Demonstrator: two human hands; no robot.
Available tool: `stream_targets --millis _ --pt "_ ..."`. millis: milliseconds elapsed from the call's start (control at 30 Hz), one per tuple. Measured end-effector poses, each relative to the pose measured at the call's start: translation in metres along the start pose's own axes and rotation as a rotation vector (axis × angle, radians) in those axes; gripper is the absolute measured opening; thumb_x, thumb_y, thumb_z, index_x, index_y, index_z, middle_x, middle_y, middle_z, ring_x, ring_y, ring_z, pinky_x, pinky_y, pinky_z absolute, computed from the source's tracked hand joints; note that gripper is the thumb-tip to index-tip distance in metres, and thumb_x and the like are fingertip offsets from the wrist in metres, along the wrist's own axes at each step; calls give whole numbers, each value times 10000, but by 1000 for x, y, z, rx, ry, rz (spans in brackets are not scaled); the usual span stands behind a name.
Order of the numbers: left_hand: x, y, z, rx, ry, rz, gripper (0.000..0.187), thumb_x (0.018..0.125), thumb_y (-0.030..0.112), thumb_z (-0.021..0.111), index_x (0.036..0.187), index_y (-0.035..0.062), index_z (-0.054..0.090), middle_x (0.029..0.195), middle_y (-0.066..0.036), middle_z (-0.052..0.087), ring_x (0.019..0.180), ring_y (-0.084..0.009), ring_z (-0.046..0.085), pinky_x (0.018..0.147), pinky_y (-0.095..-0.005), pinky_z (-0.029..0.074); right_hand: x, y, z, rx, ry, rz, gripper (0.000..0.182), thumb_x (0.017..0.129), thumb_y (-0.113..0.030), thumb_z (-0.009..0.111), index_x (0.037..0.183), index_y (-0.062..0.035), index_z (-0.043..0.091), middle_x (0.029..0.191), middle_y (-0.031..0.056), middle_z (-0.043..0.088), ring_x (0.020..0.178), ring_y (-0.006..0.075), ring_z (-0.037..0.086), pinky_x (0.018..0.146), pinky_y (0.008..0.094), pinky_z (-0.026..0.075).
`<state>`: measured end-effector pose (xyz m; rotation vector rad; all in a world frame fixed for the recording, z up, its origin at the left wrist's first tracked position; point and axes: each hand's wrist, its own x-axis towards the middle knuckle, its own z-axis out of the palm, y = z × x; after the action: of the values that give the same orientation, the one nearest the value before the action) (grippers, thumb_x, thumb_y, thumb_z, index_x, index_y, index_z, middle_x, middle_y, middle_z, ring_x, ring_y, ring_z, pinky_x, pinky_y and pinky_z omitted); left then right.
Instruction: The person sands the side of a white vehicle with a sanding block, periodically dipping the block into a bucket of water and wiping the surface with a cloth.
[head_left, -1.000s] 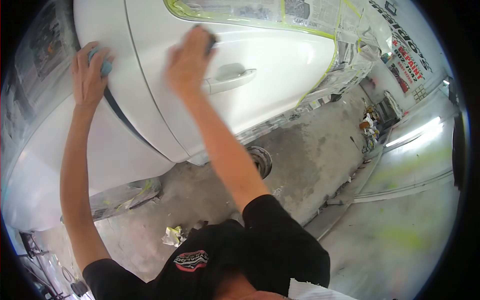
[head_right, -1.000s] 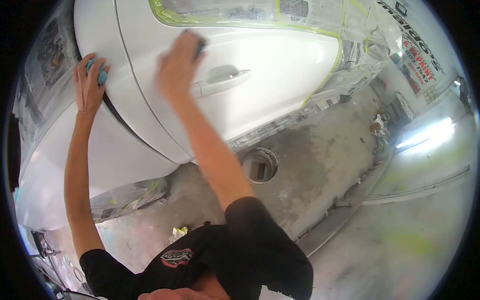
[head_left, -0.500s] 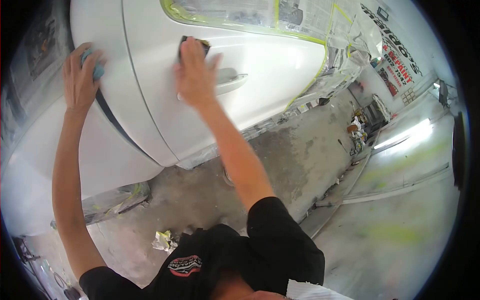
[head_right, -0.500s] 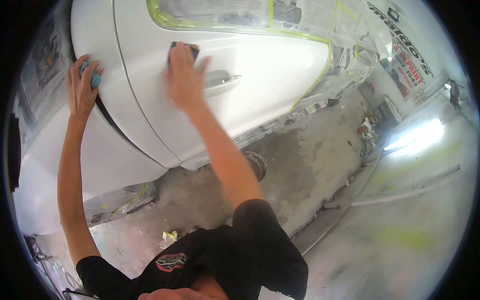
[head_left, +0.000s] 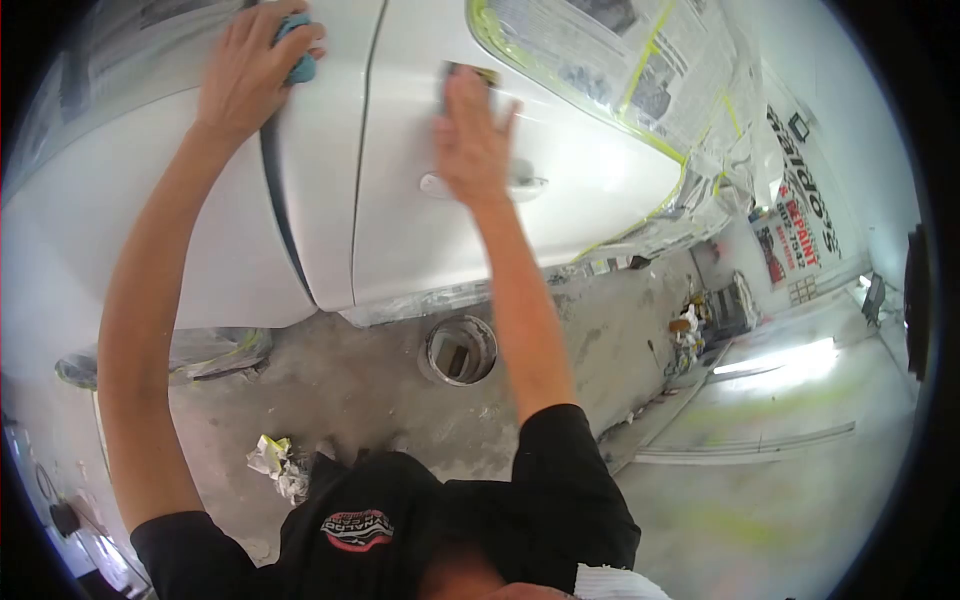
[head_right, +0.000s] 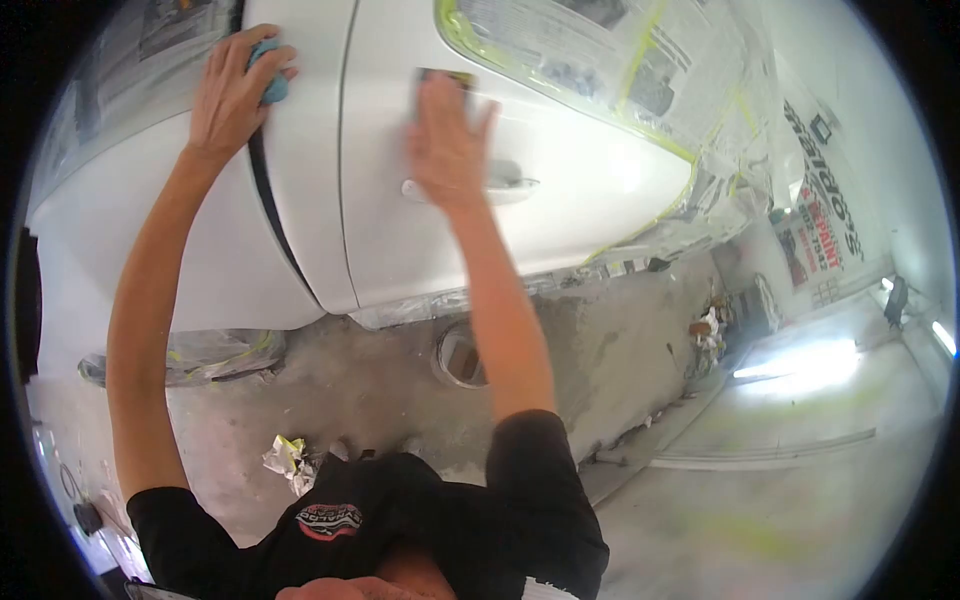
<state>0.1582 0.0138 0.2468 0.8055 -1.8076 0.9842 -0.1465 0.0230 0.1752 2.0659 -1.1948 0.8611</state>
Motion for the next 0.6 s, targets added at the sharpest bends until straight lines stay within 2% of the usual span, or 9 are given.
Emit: stream_targets --millis 67,100,133,267,367,467,567,600 --pt "-2 1 1 -4 -8 -11 334 811 119 764 1111 181 630 1267 -52 564 1151 -317 544 943 -447 459 -15 31 -5 158 1 -29 605 982 -293 505 1530 -75 367 1607 113 330 1475 328 323 1165 667 120" --pt "0 2 2 -5 -6 -14 333 810 119 765 1108 184 632 1269 -52 564 1153 -318 543 946 -449 459 -10 33 -5 177 24 -102 599 981 -299 514 1521 -78 379 1618 97 312 1485 308 302 1159 669 146" --pt "1 1 2 -6 -3 -19 332 809 118 765 1105 188 633 1270 -51 563 1155 -319 543 950 -452 458 0 31 -2 161 -16 -174 603 983 -310 519 1521 -80 376 1621 92 304 1486 305 296 1161 664 153" --pt "9 7 -7 -82 -83 -55 189 782 82 775 923 79 650 1181 -154 554 1128 -363 519 950 -478 454 42 11 -23 93 -144 -384 637 971 -375 555 1525 -122 368 1635 43 269 1484 283 282 1172 632 199" --pt "0 0 6 -57 -70 -27 219 784 88 777 953 99 639 1250 -144 515 1160 -379 494 968 -486 449 42 38 -36 20 -258 -445 645 943 -360 596 1523 -168 386 1627 3 297 1478 265 298 1171 629 217" --pt "6 5 -5 -9 -152 -69 239 780 68 777 968 98 633 1253 -139 513 1152 -381 492 973 -477 446 16 68 -32 74 -203 -374 645 935 -324 622 1516 -152 399 1615 16 328 1478 273 303 1167 642 209" --pt "5 3 -3 -67 -113 -48 201 813 115 759 969 93 634 1171 -136 560 1081 -358 528 927 -470 441 28 2 1 350 -26 -327 645 902 -285 662 1479 -100 440 1584 76 375 1455 344 328 1146 662 213" --pt "4 4 -3 -57 -105 -32 250 807 97 764 1020 113 635 1208 -115 562 1109 -348 533 935 -468 446 35 -25 2 373 -15 -324 621 889 -289 679 1439 -86 474 1559 97 396 1428 365 351 1138 660 233"
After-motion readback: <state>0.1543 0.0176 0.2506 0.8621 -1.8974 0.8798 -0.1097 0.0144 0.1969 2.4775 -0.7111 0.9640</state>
